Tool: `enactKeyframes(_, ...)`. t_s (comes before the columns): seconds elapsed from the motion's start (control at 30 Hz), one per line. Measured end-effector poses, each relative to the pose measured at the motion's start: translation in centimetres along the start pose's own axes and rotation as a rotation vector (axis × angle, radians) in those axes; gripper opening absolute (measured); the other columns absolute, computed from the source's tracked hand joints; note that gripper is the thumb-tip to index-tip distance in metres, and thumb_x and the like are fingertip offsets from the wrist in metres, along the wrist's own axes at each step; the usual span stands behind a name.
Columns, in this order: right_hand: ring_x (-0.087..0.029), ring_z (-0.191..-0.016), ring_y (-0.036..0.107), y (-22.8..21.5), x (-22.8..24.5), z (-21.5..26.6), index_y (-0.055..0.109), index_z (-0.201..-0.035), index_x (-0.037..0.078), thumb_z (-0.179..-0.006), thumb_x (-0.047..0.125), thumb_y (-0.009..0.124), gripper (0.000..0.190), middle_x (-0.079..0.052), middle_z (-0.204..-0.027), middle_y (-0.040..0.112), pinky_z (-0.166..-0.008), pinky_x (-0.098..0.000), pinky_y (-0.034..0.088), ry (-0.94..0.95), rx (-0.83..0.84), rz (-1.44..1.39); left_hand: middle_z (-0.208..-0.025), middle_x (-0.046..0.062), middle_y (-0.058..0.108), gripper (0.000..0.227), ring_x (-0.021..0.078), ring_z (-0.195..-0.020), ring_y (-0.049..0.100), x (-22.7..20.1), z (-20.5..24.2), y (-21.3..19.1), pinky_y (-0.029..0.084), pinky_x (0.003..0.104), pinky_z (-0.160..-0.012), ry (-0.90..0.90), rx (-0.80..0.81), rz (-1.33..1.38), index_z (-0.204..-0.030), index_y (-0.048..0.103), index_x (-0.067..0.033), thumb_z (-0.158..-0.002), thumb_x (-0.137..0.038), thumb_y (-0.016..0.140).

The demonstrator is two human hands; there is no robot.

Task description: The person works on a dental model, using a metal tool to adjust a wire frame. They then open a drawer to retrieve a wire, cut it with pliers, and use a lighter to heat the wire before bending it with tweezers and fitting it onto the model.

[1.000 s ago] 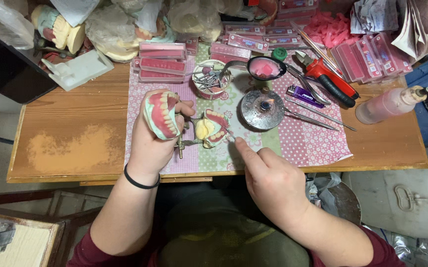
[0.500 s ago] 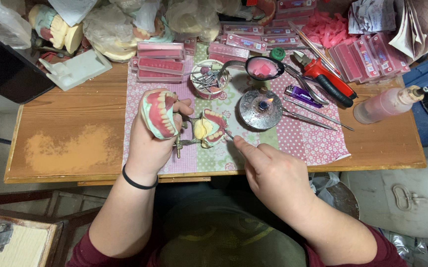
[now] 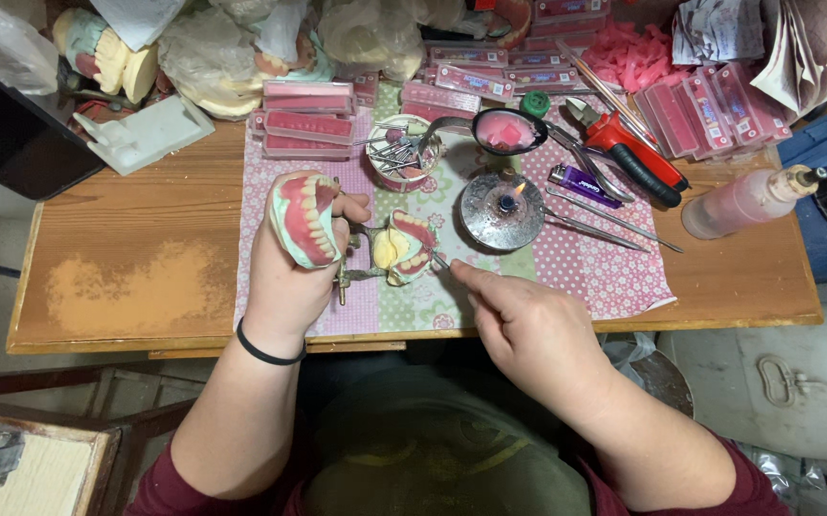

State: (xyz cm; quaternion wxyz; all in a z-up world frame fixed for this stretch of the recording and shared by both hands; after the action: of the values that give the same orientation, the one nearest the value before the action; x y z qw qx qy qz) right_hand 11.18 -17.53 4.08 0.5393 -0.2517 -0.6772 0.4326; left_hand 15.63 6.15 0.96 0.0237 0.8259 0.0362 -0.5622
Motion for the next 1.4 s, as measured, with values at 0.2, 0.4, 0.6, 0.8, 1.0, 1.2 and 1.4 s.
enactKeyframes(0.2,-0.029,-0.112,0.073,-0.3,-0.3,-0.5,0.075,-0.128,0.026,-0.095,0.018,0.060,0.037,-0.002,-0.116,0.081,-0.091,-0.0452,0.058,0.056,0.052,-0.127,-0.091,0.020,0.073,0.027,0.0354,-0.107,0.074,-0.8,-0.1,0.2,0.058,0.048,-0.093,0.001,-0.010,-0.025,-0.122,0.047,-0.0014,-0.097,-0.001,0.057)
enactKeyframes(0.4,-0.033,-0.116,0.072,0.7,-1.2,-0.4,0.076,-0.127,0.020,-0.095,0.015,0.061,0.036,-0.006,-0.120,0.081,-0.094,-0.0477,0.058,0.087,0.079,-0.299,-0.091,0.020,0.073,0.027,0.0351,-0.105,0.074,-1.0,-0.2,0.2,0.058,0.048,-0.092,0.003,-0.009,-0.030,-0.122,0.047,-0.0010,-0.097,-0.003,0.058)
enactKeyframes(0.6,-0.018,-0.109,0.068,1.8,-2.8,-1.3,0.072,-0.133,0.008,-0.098,0.007,0.052,0.041,-0.013,-0.120,0.081,-0.100,-0.0400,0.055,0.114,0.150,-0.695,-0.091,0.020,0.073,0.029,0.0356,-0.107,0.073,0.0,0.0,0.0,0.058,0.049,-0.094,-0.009,-0.004,-0.019,-0.123,0.047,-0.0017,-0.097,-0.004,0.059)
enactKeyframes(0.8,0.001,-0.042,0.038,3.7,-3.5,-1.0,0.067,-0.132,-0.003,-0.099,0.003,0.051,0.037,0.005,-0.056,0.046,-0.038,-0.0095,0.028,0.190,0.234,-1.123,-0.092,0.019,0.073,0.028,0.0349,-0.108,0.072,-0.2,-0.1,0.1,0.058,0.049,-0.096,-0.024,0.015,-0.012,-0.123,0.046,-0.0030,-0.098,-0.007,0.060)
enactKeyframes(1.0,-0.001,-0.048,0.034,2.2,-3.5,-0.6,0.062,-0.139,-0.003,-0.104,0.009,0.050,0.040,0.005,-0.053,0.040,-0.045,-0.0127,0.026,0.059,0.111,-1.120,-0.103,0.019,0.075,0.028,0.0337,-0.115,0.071,-1.8,-0.4,0.0,0.055,0.048,-0.101,-0.065,0.022,-0.059,-0.123,0.051,-0.0032,-0.098,-0.005,0.063)
enactKeyframes(1.2,-0.026,-0.094,0.079,-0.2,-3.4,0.2,0.078,-0.122,0.025,-0.097,0.028,0.067,0.027,-0.004,-0.094,0.083,-0.087,-0.0380,0.060,0.039,0.064,-0.269,-0.109,0.017,0.075,0.031,0.0281,-0.114,0.070,-2.0,-1.1,0.0,0.054,0.046,-0.100,-0.100,0.071,-0.126,-0.124,0.058,-0.0055,-0.094,-0.004,0.067)
enactKeyframes(1.4,-0.031,-0.084,0.075,-1.3,-1.9,-0.7,0.079,-0.116,0.021,-0.098,0.026,0.069,0.022,-0.008,-0.083,0.076,-0.078,-0.0422,0.059,-0.062,-0.045,-0.152,-0.107,0.018,0.075,0.031,0.0262,-0.111,0.068,-3.2,-1.9,0.4,0.051,0.045,-0.105,-0.084,0.095,-0.108,-0.123,0.061,-0.0034,-0.094,-0.002,0.068)
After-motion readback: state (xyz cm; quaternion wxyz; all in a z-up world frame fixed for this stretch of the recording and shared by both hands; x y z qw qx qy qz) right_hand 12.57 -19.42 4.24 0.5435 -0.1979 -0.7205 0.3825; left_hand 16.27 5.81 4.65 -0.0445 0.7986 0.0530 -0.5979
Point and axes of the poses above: each hand's wrist, its own z-axis away from the middle knuckle, its own y-axis out of the palm, x = y × z, the point moved 10 cm from there along -z, towards the middle knuckle
